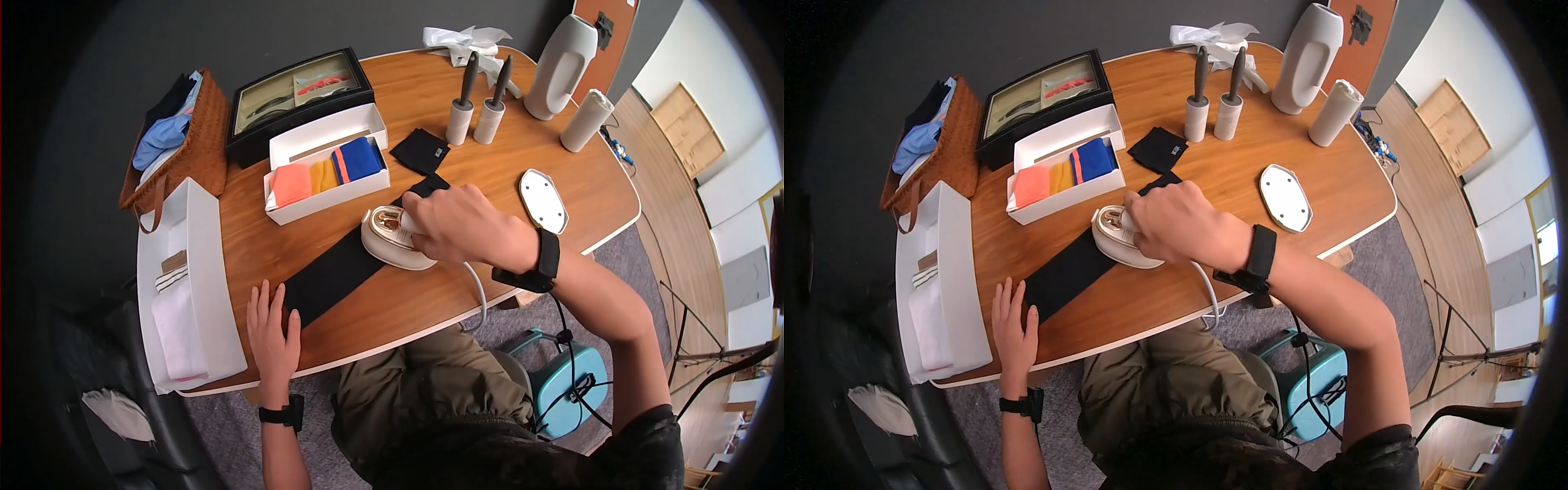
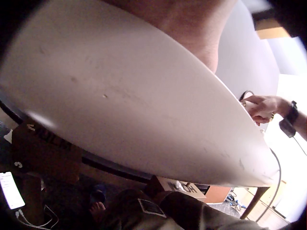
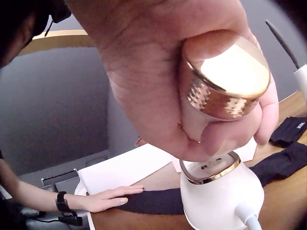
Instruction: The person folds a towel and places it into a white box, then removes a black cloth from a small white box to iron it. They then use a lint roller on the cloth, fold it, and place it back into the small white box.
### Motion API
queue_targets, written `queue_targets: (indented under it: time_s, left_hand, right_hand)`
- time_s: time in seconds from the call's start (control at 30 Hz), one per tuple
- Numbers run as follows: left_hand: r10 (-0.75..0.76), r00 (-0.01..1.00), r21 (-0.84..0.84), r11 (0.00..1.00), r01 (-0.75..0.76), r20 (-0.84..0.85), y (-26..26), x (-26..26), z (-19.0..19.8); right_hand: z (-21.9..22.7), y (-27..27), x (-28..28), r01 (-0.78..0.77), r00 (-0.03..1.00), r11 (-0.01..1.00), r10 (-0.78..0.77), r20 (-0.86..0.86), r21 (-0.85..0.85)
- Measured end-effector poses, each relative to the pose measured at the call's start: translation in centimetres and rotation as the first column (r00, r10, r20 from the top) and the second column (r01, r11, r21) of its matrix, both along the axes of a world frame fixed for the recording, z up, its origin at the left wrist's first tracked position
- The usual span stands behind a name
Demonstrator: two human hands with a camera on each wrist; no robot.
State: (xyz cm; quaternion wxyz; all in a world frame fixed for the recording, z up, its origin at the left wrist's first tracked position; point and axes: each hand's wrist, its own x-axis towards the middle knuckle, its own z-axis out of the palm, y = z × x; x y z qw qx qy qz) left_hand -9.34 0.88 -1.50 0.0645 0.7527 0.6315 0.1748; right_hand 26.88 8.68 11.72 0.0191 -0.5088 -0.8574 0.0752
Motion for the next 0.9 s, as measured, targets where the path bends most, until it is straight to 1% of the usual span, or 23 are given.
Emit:
queue_targets:
  time_s: [0.03, 0.1, 0.23, 0.33, 0.4, 0.53, 0.6, 0.9]
  left_hand:
    - [0.007, 1.000, 0.001, 1.000, -0.007, 0.003, 0.0, -0.1, -0.1]
    - [0.003, 1.000, 0.005, 1.000, -0.003, -0.001, 0.0, -0.1, -0.1]
    - [0.010, 1.000, -0.003, 1.000, -0.010, 0.010, 0.0, 0.1, 0.2]
    - [0.001, 1.000, -0.006, 1.000, -0.001, -0.011, -0.1, 0.2, 0.2]
    - [0.002, 1.000, 0.000, 1.000, -0.002, 0.001, 0.0, 0.1, 0.0]
    - [-0.001, 1.000, 0.012, 1.000, 0.001, 0.013, 0.0, 0.0, -0.2]
    - [0.001, 1.000, 0.007, 1.000, -0.001, 0.009, 0.0, 0.0, -0.1]
    - [0.003, 1.000, 0.006, 1.000, -0.003, 0.004, -0.1, 0.1, -0.1]
  right_hand:
    - [-0.2, 0.3, 0.1, 0.002, 1.000, 1.000, -0.002, -0.002, 0.000]
    - [-0.6, 0.9, 0.2, -0.003, 1.000, 0.999, 0.005, -0.025, 0.053]
    - [-0.7, 1.2, -0.1, 0.022, 1.000, 0.999, -0.022, -0.001, 0.026]
    - [-0.6, 0.5, 0.1, 0.012, 1.000, 0.998, -0.011, -0.019, 0.055]
    - [-0.1, -0.1, 0.0, 0.002, 1.000, 1.000, -0.002, 0.004, 0.009]
    - [0.1, -0.4, 0.1, -0.008, 1.000, 1.000, 0.008, -0.004, -0.021]
    - [-0.3, 0.0, 0.1, -0.023, 1.000, 0.999, 0.023, -0.006, 0.035]
    - [-0.6, 0.8, -0.1, -0.024, 1.000, 0.995, 0.024, 0.002, 0.095]
